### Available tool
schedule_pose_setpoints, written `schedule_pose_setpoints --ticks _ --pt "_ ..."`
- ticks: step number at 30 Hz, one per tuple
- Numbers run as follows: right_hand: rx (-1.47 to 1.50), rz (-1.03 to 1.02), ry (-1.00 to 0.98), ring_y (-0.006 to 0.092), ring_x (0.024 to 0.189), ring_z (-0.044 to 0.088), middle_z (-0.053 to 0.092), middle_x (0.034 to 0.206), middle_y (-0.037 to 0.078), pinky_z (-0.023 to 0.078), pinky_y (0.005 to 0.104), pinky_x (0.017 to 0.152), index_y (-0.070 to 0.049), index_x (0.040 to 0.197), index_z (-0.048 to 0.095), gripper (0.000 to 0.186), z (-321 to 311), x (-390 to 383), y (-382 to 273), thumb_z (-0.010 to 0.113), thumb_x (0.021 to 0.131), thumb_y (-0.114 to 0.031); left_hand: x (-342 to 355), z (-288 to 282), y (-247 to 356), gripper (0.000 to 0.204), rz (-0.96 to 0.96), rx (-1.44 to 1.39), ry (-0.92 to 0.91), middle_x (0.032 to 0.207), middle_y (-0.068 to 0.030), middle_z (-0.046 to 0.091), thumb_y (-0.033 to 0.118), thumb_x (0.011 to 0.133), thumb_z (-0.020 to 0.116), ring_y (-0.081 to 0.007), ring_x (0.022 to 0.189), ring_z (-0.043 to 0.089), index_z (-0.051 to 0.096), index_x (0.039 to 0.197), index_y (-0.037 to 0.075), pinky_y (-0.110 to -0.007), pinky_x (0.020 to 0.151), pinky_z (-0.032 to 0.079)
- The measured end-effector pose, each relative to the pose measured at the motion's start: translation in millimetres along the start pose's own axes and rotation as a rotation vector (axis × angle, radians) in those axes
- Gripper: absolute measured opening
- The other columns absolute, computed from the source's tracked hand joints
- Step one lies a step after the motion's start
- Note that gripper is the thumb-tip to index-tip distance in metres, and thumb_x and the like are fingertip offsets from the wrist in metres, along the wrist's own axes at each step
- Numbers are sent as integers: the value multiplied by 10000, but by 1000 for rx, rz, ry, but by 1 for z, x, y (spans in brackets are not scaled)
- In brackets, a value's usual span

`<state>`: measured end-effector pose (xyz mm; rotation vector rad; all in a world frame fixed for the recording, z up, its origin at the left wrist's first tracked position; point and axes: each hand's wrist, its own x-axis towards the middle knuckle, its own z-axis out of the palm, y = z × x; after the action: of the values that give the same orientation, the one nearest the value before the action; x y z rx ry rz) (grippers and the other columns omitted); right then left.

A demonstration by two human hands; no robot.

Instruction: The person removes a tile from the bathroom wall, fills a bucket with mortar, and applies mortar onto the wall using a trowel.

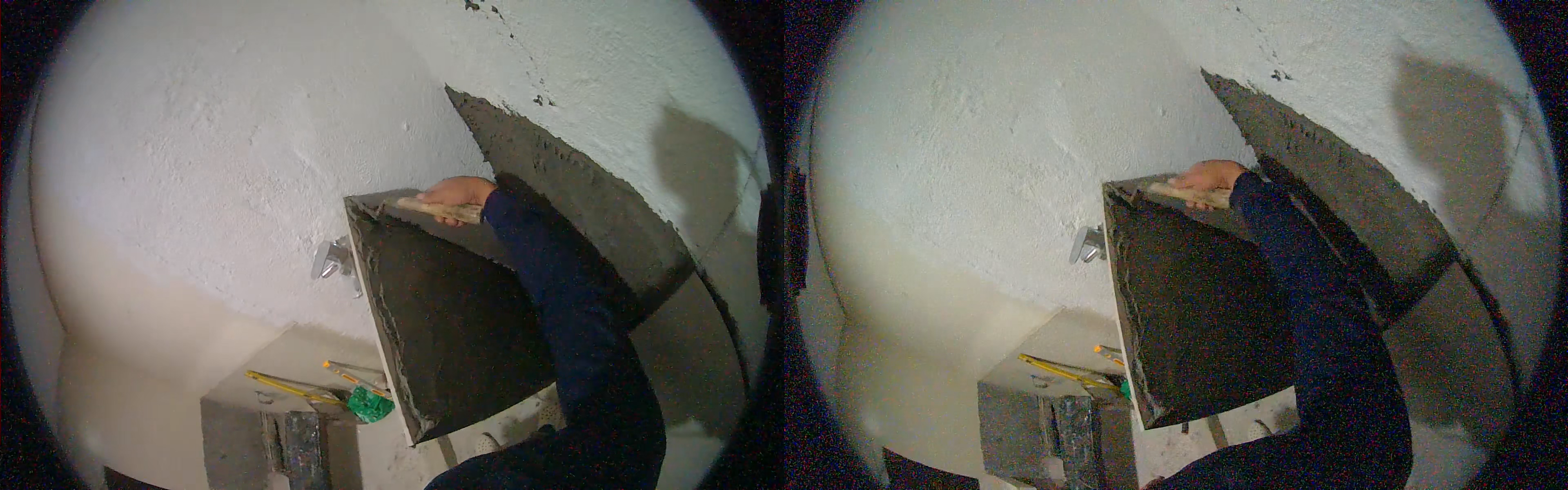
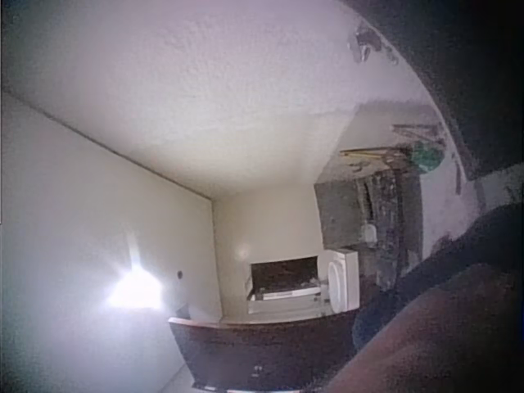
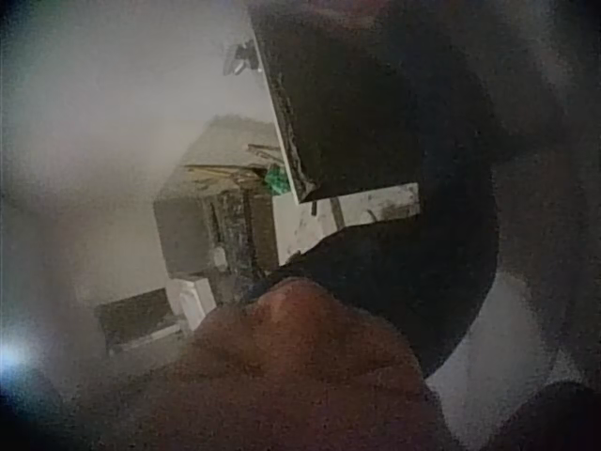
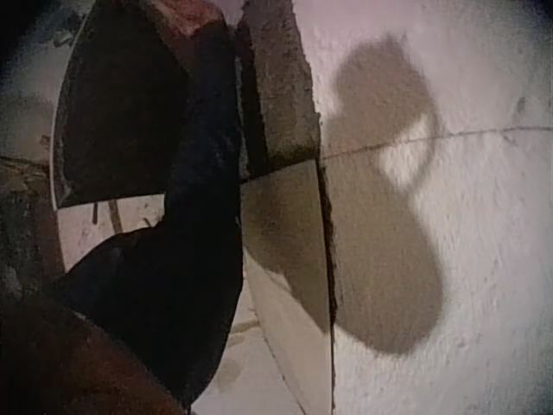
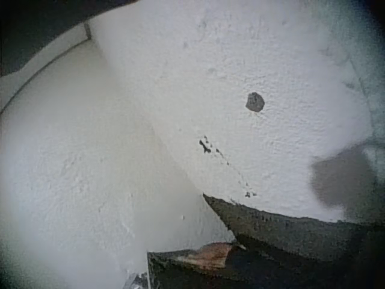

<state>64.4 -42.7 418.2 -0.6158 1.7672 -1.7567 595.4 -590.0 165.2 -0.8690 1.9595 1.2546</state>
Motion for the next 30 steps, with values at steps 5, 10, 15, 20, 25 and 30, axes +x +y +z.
schedule_pose_setpoints --ticks 5,10,15,20,25,30 --pt "-125 -20 84 107 521 502 536 692 24 431 275 437 -74 976 537 406 26 -21 -18 454 931 -469 -2 0 3 480 10 -1 2 1316 -112 502 351 969 365 -240 1162 507 419 1326 35 -365 1002 376" --pt "-273 -223 29 114 492 492 550 691 40 438 271 453 -63 1149 536 431 23 -49 27 461 938 -431 -2 -2 1 478 18 5 4 1316 -112 501 350 969 362 -238 1163 507 420 1326 36 -364 1003 374" --pt "35 -42 109 109 497 505 541 680 50 432 269 439 -95 1270 491 449 27 -64 52 456 951 -408 -5 0 -5 477 15 7 10 1316 -111 501 348 970 359 -235 1163 507 420 1326 37 -363 1005 373" --pt "119 54 39 108 509 502 527 697 33 428 263 438 -123 1303 463 446 24 -42 46 446 955 -401 -9 3 -12 475 13 15 8 1316 -111 501 347 971 357 -233 1163 507 421 1326 37 -362 1007 371" --pt "57 -72 14 109 534 516 535 693 16 451 263 463 -131 1304 470 474 62 -68 65 503 926 -414 -19 -3 -23 474 2 11 36 1316 -110 500 346 972 354 -231 1163 507 421 1326 38 -361 1008 370" --pt "98 -26 -16 107 539 507 525 692 12 450 255 480 -143 1375 404 511 61 -126 88 502 933 -381 -17 -8 -27 472 14 42 26 1316 -110 500 345 973 351 -229 1164 507 422 1325 39 -360 1010 368"
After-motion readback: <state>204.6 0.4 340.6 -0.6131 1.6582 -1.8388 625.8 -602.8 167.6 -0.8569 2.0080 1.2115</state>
